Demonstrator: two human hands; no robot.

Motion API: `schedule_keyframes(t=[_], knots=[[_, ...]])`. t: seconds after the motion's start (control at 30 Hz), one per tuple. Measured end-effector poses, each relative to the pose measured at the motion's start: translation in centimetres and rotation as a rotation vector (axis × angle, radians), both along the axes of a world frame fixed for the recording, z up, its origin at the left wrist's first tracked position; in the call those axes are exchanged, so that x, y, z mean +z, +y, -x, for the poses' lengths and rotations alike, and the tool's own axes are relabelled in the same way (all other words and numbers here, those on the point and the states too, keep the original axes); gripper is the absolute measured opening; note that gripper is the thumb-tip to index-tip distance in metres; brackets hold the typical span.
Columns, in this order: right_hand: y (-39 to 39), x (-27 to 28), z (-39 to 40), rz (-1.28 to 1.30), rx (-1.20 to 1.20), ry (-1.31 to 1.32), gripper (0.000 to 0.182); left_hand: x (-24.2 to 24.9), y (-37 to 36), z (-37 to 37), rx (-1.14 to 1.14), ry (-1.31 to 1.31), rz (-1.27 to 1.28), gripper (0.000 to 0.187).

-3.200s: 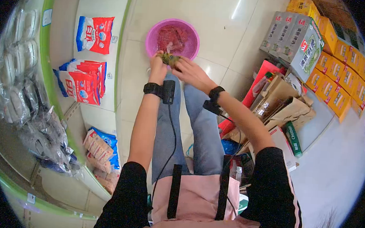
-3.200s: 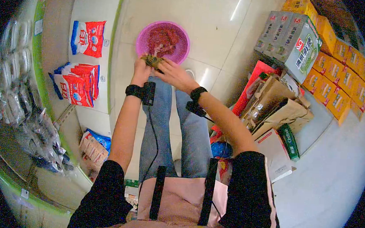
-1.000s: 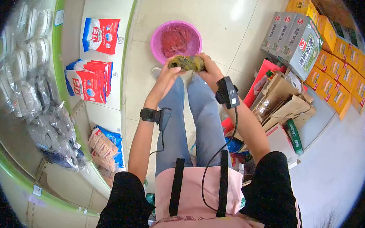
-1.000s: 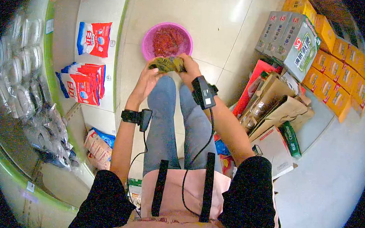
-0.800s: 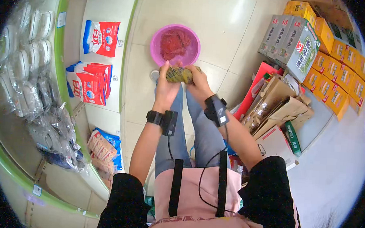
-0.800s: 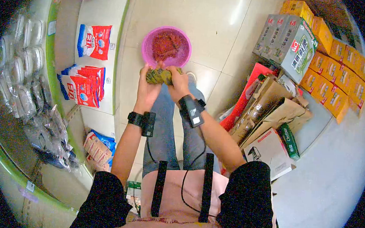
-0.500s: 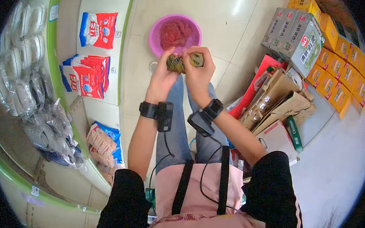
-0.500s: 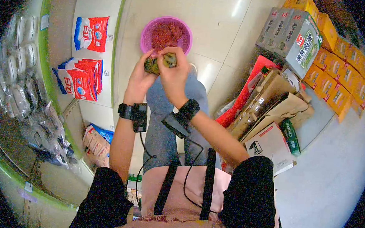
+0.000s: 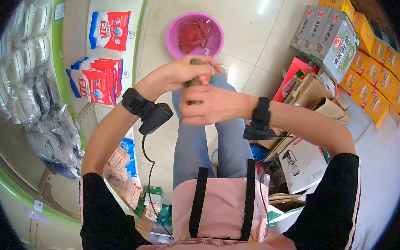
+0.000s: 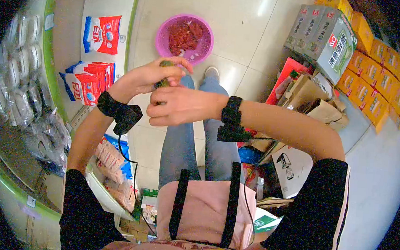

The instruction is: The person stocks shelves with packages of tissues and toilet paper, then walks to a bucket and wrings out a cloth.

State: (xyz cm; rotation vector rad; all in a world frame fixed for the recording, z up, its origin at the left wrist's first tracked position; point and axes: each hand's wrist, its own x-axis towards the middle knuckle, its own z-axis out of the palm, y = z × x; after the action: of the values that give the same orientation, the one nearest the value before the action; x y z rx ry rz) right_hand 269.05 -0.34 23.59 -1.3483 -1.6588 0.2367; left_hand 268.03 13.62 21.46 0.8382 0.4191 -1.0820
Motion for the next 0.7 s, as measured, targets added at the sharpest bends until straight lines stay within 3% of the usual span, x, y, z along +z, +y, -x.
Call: schedule_keyframes(t=[0.07, 0.17, 0.3, 0.4, 0.7], knots=[[0.2, -0.6, 0.9, 0.018, 0.036, -0.278, 0.015, -0.9, -0.4, 0.5, -0.113, 0.0, -0.034, 0.018], [0.3, -1.7, 1.1, -0.036, 0.021, -0.419, 0.016, -1.1, -0.2, 0.3, -0.152, -0.112, -0.014, 0.016], [0.9, -2.4, 1.1, -0.123, -0.012, -0.464, 0.014, -1.9, -0.5, 0.2, -0.153, -0.121, 0.018, 0.015], [1.4, -3.7, 1.1, -0.09, 0.111, -0.499, 0.01, -2.4, -0.4, -0.3, -0.212, -0.191, -0.055, 0.014], [3.6, -7.0, 2.3, -0.008, 0.158, -0.702, 0.013, -5.4, -0.2, 0.8, -0.244, -0.417, -0.467, 0.01]])
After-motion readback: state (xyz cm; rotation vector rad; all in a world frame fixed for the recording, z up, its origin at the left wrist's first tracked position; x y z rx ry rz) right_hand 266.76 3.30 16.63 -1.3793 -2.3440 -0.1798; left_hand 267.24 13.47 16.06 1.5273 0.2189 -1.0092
